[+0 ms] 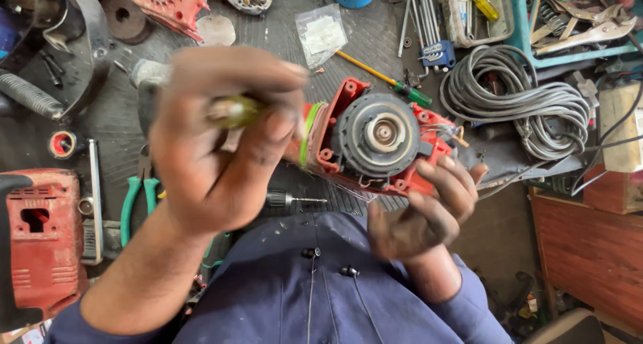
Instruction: The person repairs a red rotary hammer drill on a cluttered workbench. They use a screwdriver and pliers to remove screws and open the drill housing, use a socket wrench on the tool, pull out internal components, and handle small parts and wires while working on the disassembled drill.
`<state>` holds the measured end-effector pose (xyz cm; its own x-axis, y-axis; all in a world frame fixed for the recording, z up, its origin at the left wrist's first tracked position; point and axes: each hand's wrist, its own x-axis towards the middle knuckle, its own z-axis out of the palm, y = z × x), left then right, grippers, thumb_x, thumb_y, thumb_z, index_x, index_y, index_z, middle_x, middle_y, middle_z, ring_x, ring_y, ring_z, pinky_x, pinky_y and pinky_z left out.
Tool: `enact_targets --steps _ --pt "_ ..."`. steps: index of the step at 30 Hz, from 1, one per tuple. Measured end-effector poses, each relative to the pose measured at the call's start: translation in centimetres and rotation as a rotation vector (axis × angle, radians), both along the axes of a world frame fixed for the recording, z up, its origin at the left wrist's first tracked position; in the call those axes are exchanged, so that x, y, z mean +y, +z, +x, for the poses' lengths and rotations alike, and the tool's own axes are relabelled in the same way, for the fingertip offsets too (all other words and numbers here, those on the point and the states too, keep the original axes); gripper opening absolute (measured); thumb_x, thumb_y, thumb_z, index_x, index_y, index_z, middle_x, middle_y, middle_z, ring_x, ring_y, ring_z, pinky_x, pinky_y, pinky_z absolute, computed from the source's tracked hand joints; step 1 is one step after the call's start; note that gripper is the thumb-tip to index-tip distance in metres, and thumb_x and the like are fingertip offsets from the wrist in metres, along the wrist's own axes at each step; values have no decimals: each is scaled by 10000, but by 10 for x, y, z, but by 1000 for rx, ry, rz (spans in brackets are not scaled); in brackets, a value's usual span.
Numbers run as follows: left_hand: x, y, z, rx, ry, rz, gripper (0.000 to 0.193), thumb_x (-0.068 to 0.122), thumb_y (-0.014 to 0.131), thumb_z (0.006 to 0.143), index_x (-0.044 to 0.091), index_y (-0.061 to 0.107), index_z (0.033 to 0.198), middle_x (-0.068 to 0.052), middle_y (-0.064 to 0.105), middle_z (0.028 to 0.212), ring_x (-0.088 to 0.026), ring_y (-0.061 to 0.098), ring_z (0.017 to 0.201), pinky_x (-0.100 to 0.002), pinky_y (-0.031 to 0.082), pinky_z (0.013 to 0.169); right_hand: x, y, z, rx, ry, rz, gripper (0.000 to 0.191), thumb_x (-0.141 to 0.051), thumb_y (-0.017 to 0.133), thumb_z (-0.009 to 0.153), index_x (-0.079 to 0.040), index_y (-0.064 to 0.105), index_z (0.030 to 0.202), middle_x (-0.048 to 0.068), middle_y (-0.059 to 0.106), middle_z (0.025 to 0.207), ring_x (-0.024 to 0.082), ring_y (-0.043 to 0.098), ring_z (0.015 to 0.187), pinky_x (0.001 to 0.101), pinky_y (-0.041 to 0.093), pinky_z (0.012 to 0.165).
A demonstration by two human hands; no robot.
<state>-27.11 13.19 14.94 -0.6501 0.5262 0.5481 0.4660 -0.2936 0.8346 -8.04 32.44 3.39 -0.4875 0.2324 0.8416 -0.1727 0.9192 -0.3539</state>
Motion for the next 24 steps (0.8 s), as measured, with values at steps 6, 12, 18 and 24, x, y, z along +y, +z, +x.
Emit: enact_targets --steps 6,12,18,24 --pt "14 -31 2 -318 -24 -403 205 65 602 1042 15 454 1174 -135 635 1136 -141 595 1007 -283 537 863 28 79 8 -191 -154 -128 330 -277 591 1111 23 578 1248 174 640 1252 286 595 1211 392 470 1120" --pt "26 -47 20 -190 -169 -378 169 70 583 1067 27 426 1113 -147 691 1239 -217 670 1167 -359 524 1025 73 92 -28 -769 505 -1170 487 -332 500 1059 88 658 1249 162 731 1164 221 692 1091 363 521 1039" --pt "-11 -59 42 -239 -253 -329 211 14 622 1012 62 419 1037 -167 705 1262 -266 712 1198 -389 545 1030 63 73 -8 -905 475 -1139 238 -108 635 941 64 726 1078 125 748 992 189 738 966 327 596 885" --pt "-43 -74 63 -192 -272 -254 293 1 675 992 99 404 1042 -145 706 1246 -257 691 1218 -417 533 1081 43 85 -26 -1027 717 -690 176 -70 773 857 -47 776 1031 62 762 954 155 757 841 289 600 725"
